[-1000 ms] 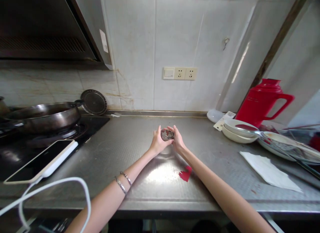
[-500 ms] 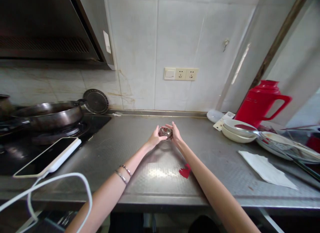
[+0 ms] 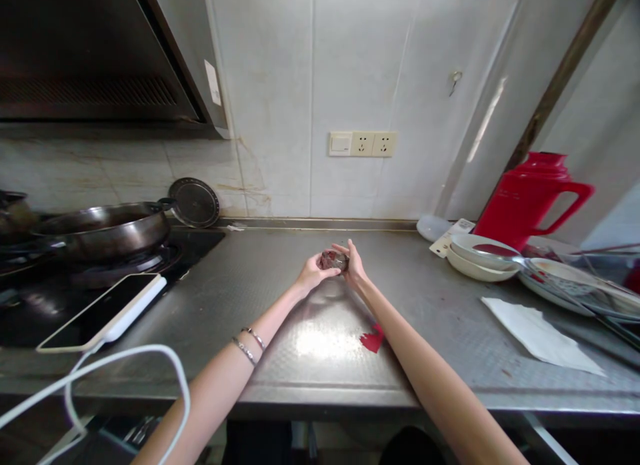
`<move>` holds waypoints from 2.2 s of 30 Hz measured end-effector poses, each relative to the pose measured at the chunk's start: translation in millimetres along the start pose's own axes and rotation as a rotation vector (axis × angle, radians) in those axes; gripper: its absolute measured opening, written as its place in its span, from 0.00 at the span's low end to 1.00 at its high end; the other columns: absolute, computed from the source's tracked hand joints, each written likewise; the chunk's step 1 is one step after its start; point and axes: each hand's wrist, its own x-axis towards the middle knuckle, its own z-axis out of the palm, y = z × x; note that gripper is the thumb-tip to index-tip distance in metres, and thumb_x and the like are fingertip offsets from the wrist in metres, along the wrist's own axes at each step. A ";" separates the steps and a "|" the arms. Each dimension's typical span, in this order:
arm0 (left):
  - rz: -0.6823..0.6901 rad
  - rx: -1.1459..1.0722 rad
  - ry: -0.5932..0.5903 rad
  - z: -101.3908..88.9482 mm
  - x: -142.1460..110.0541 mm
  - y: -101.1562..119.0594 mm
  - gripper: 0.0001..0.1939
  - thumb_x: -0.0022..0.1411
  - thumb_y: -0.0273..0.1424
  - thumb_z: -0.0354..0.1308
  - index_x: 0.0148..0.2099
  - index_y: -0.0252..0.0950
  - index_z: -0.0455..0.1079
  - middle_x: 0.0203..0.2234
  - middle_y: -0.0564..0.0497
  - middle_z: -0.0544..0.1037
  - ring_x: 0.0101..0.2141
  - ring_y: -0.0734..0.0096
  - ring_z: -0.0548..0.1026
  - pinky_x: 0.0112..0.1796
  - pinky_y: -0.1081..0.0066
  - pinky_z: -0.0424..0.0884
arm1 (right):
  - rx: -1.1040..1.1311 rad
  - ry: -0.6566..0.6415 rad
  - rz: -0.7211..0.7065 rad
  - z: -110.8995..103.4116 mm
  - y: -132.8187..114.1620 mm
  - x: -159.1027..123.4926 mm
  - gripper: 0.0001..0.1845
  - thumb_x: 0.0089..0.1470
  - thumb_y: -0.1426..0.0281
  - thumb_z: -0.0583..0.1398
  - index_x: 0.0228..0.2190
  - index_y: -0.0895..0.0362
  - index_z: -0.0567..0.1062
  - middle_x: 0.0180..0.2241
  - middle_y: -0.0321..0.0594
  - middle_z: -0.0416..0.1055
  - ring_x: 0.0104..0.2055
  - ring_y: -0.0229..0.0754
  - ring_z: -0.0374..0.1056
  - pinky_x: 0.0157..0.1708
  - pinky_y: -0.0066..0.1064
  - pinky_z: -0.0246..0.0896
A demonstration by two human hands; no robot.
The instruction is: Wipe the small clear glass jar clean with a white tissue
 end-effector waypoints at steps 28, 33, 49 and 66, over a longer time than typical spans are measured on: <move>-0.102 0.115 -0.044 6.9 -9.5 -1.1 0.37 0.43 0.32 0.70 0.53 0.36 0.57 0.46 0.42 0.74 0.41 0.61 0.76 0.41 0.56 0.75 | -0.038 0.033 -0.063 -4.6 13.9 3.4 0.28 0.59 0.50 0.47 0.45 0.57 0.73 0.41 0.43 0.77 0.39 0.44 0.74 0.39 0.35 0.70; -0.168 0.121 -0.079 4.5 -11.6 4.0 0.38 0.45 0.32 0.70 0.56 0.36 0.59 0.41 0.43 0.75 0.32 0.65 0.76 0.32 0.60 0.78 | -0.046 -0.025 -0.011 -12.8 4.0 0.1 0.31 0.59 0.49 0.46 0.41 0.58 0.75 0.38 0.45 0.79 0.36 0.44 0.75 0.36 0.34 0.71; -0.091 0.395 0.171 8.2 -11.6 2.7 0.31 0.42 0.38 0.71 0.48 0.32 0.69 0.32 0.47 0.78 0.28 0.65 0.76 0.29 0.64 0.76 | -0.143 -0.008 -0.095 -3.8 11.3 5.6 0.34 0.55 0.45 0.47 0.28 0.58 0.80 0.26 0.44 0.78 0.34 0.46 0.74 0.42 0.38 0.68; 0.000 0.319 0.356 -0.2 -2.6 -10.1 0.36 0.36 0.35 0.74 0.47 0.31 0.62 0.44 0.37 0.76 0.45 0.55 0.75 0.49 0.57 0.68 | -0.170 0.184 -0.227 17.2 27.5 -3.5 0.23 0.52 0.52 0.54 0.33 0.57 0.79 0.39 0.39 0.78 0.47 0.44 0.70 0.49 0.30 0.60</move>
